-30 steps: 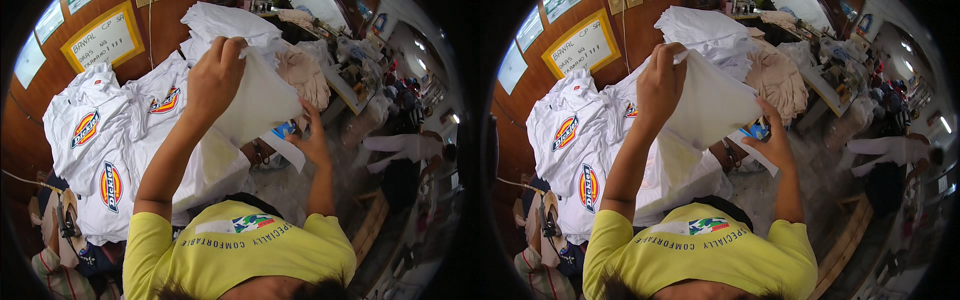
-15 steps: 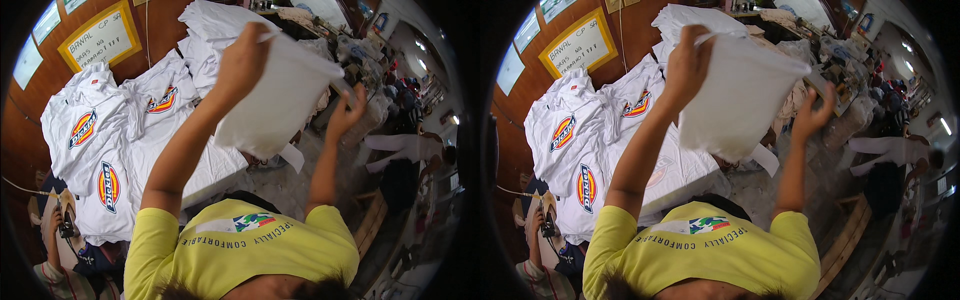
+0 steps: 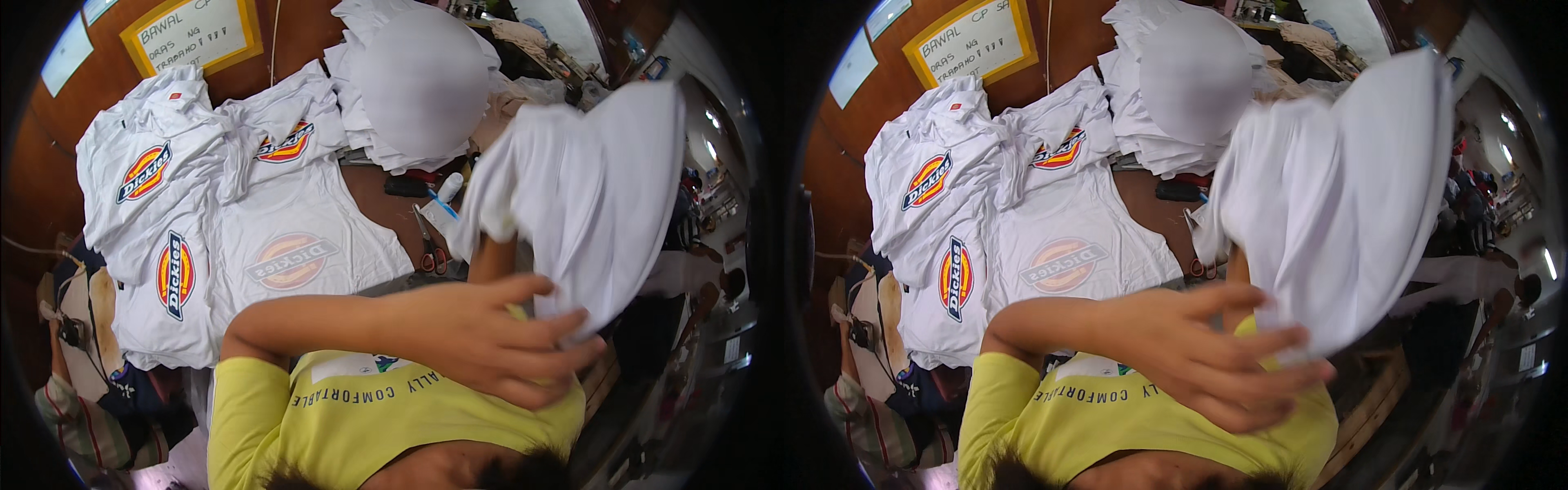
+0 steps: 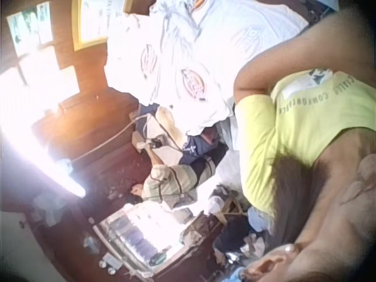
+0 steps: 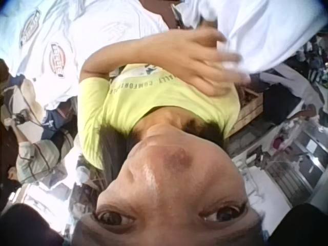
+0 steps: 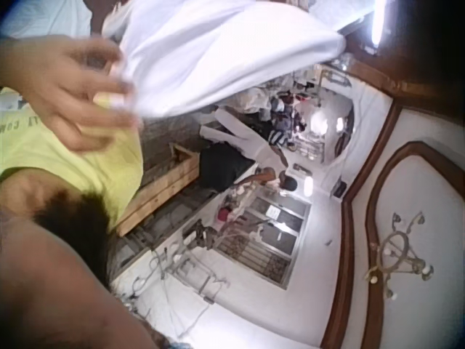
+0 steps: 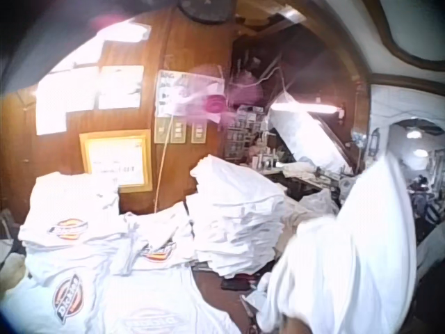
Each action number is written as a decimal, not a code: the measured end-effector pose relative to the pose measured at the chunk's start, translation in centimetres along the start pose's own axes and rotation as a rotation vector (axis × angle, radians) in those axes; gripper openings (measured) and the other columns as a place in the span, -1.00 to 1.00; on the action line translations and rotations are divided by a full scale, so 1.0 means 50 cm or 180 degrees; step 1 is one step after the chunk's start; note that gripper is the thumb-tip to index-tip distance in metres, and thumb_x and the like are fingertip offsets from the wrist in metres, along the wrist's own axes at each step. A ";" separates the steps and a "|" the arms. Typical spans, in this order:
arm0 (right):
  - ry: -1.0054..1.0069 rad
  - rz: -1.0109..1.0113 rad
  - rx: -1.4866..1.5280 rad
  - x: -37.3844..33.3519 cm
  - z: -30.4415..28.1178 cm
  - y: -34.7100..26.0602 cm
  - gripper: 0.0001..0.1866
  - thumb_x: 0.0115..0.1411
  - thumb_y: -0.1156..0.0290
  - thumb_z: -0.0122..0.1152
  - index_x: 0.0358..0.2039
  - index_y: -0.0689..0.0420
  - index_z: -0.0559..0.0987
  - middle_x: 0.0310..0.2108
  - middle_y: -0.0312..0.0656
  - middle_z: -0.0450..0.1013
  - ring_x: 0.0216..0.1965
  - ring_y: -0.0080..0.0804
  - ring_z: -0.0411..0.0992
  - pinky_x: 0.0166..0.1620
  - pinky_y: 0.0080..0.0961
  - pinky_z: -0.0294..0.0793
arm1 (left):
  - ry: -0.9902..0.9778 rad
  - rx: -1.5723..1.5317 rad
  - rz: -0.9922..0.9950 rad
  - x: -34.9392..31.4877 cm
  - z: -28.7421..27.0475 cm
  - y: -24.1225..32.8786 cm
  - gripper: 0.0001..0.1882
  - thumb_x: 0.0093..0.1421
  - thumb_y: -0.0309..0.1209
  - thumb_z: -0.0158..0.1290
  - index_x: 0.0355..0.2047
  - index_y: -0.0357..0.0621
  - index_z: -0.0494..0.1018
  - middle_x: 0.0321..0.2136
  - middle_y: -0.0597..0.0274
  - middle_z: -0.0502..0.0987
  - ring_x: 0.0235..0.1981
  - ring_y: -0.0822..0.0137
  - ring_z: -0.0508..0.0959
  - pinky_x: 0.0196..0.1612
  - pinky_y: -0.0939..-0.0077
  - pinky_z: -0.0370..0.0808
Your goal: The person uses shears to trim a loose thread from a white shirt, folds the garment, and places it into a stack on a workspace, before writing on a piece of paper.
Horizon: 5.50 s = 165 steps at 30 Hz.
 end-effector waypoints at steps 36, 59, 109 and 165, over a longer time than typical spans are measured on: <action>-0.4015 0.2753 0.0643 -0.684 0.013 0.012 -0.77 -0.07 0.41 0.33 -0.50 0.17 0.42 -0.52 -0.35 0.37 -0.44 -0.56 0.28 -0.30 -0.64 0.26 | -0.1451 0.2527 -0.6645 -1.018 -0.482 0.269 -0.65 0.08 -0.36 0.07 -0.11 -0.14 0.36 -0.35 0.11 0.51 -0.41 0.21 0.48 -0.34 0.34 0.40; -0.2707 0.1489 0.0503 -0.294 0.213 0.121 -0.71 0.06 0.34 0.24 -0.31 0.26 0.43 -0.41 -0.28 0.41 -0.51 -0.63 0.38 -0.43 -0.75 0.36 | 0.0416 0.1816 -0.5153 -0.609 -0.783 -0.049 -0.60 0.13 -0.40 0.03 -0.06 -0.37 0.34 -0.31 0.18 0.48 -0.30 0.45 0.47 -0.23 0.64 0.38; -0.3625 0.0926 -0.0475 -0.867 -0.088 -0.017 -0.41 -0.13 0.44 0.29 -0.03 0.05 0.32 -0.10 -0.09 0.25 -0.09 -0.03 0.24 -0.08 -0.17 0.28 | -0.1902 0.1776 -0.4812 -0.855 -0.103 0.144 -0.88 -0.01 -0.47 0.07 -0.40 -0.08 0.45 -0.40 0.30 0.43 -0.32 0.22 0.40 -0.28 0.32 0.33; -0.4301 0.4256 0.0461 -0.881 -0.127 -0.039 -0.43 -0.02 0.62 0.18 0.05 0.25 0.30 -0.52 -0.14 0.48 -0.50 -0.49 0.47 -0.42 -0.67 0.41 | 0.0573 0.1198 -0.7915 -1.054 -0.255 0.185 -0.61 0.10 -0.16 0.04 -0.57 -0.31 0.45 -0.72 0.13 0.49 -0.71 0.32 0.51 -0.54 0.45 0.43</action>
Point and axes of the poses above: each hand's wrist, its own x-axis towards the middle knuckle, its own z-axis out of the palm, y = z × x, the point moved 7 cm from there along x, towards the middle knuckle
